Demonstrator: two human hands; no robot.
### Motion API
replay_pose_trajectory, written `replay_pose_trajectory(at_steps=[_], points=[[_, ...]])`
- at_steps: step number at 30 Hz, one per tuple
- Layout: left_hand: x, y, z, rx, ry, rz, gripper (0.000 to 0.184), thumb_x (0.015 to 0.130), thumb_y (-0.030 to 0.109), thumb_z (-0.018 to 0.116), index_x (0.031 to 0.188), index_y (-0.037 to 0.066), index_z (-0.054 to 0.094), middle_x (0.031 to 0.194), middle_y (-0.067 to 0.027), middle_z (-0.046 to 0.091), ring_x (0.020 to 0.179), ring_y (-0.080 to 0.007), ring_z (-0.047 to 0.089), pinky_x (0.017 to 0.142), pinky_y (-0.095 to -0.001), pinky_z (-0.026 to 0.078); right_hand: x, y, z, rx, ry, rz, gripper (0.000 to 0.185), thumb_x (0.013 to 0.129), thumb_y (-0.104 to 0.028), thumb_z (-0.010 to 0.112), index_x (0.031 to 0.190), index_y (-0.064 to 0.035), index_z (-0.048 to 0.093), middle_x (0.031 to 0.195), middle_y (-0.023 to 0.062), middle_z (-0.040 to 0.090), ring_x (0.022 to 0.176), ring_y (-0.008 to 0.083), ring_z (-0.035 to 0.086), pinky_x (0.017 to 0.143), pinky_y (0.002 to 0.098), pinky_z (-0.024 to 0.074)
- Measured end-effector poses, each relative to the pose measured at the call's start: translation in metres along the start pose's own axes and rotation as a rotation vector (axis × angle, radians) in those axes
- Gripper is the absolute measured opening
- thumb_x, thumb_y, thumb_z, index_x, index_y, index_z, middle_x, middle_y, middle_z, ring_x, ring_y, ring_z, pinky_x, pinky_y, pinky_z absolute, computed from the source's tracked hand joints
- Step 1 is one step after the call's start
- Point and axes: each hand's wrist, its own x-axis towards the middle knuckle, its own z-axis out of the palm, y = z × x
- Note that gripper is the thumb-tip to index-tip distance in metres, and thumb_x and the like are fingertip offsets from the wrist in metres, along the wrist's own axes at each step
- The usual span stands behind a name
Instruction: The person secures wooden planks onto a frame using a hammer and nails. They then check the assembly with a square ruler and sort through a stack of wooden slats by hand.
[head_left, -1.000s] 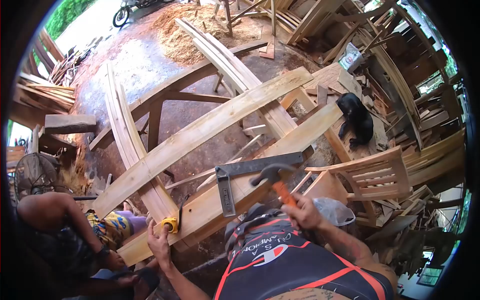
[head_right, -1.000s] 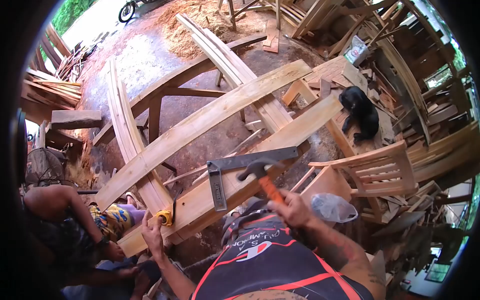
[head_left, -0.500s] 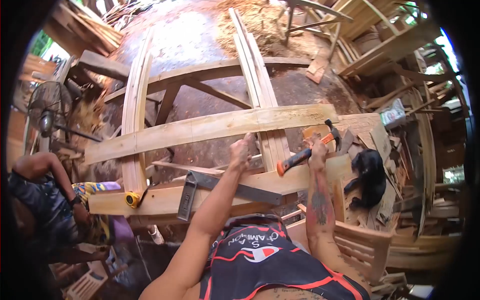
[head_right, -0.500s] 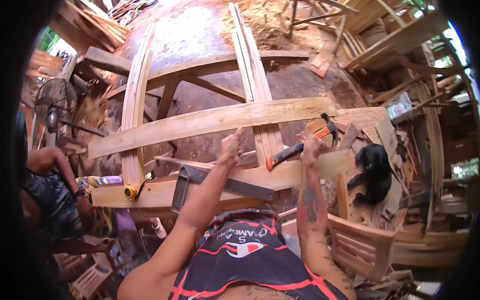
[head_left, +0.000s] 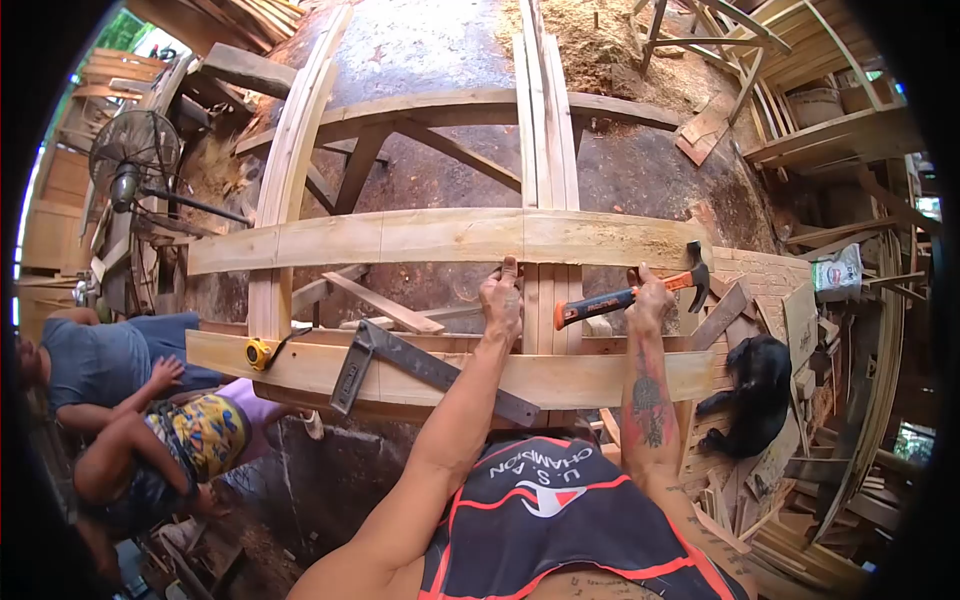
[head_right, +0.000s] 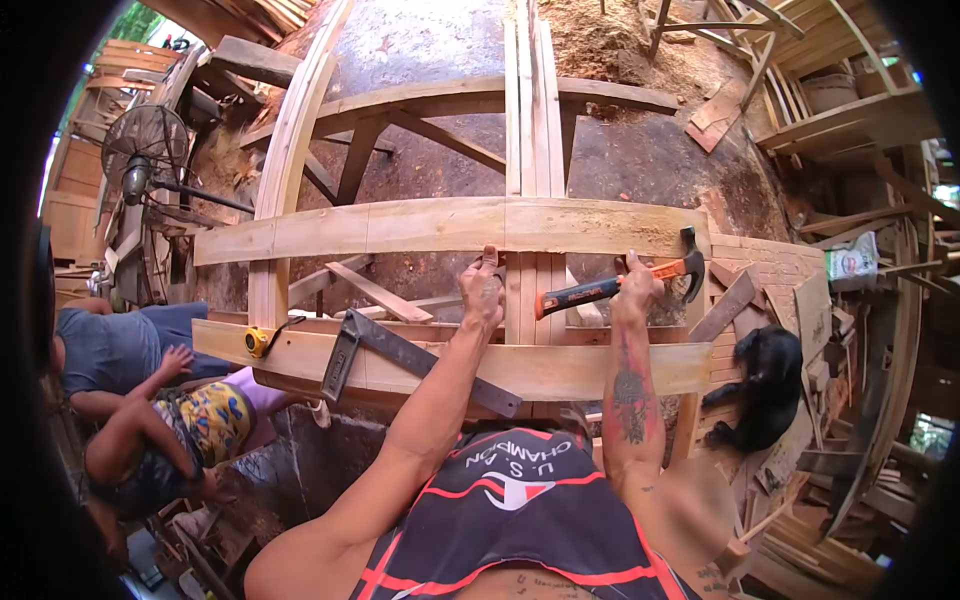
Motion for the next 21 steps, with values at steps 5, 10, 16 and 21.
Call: replay_pose_trajectory(at_steps=[5,10,16,21], points=[[0.001,-0.005,0.008,-0.056,0.045,0.056,0.045,0.088,0.046,0.067,0.081,0.001,0.065,0.052,0.0088,0.039,0.039,-0.0034,0.026,0.036,-0.0247,0.018,0.009,-0.001,-0.005,0.011,-0.109,-0.022,0.024,0.082,0.004,0.068,0.093,-0.0026,0.047,0.086,0.0067,0.054,0.07,0.0171,0.06,0.066,0.0295,0.06],[0.0,0.0,0.004,-0.053,0.054,0.015,0.043,0.089,0.043,0.068,0.084,0.0,0.066,0.052,0.0086,0.04,0.039,-0.0035,0.026,0.036,-0.0247,0.017,0.015,-0.004,-0.01,-0.037,-0.118,0.012,0.027,0.081,0.005,0.068,0.092,-0.0016,0.044,0.085,0.0083,0.054,0.066,0.0187,0.06,0.064,0.0298,0.0608],[-0.003,0.005,0.003,-0.03,0.023,0.048,0.041,0.086,0.044,0.07,0.079,0.005,0.06,0.052,0.0084,0.039,0.037,-0.0033,0.029,0.034,-0.0229,0.02,0.02,-0.001,-0.007,-0.015,-0.09,0.006,0.015,0.084,0.005,0.066,0.086,0.0022,0.052,0.085,0.0111,0.059,0.068,0.0222,0.063,0.063,0.032,0.06],[0.0,0.01,-0.008,-0.059,-0.022,-0.033,0.05,0.085,0.045,0.071,0.09,-0.003,0.062,0.055,0.0051,0.047,0.038,-0.0045,0.036,0.033,-0.0227,0.025,0.01,-0.031,-0.029,-0.137,-0.23,0.2,0.013,0.092,-0.01,0.063,0.093,-0.0053,0.051,0.076,0.0027,0.053,0.065,0.0159,0.059,0.052,0.0268,0.0513]])
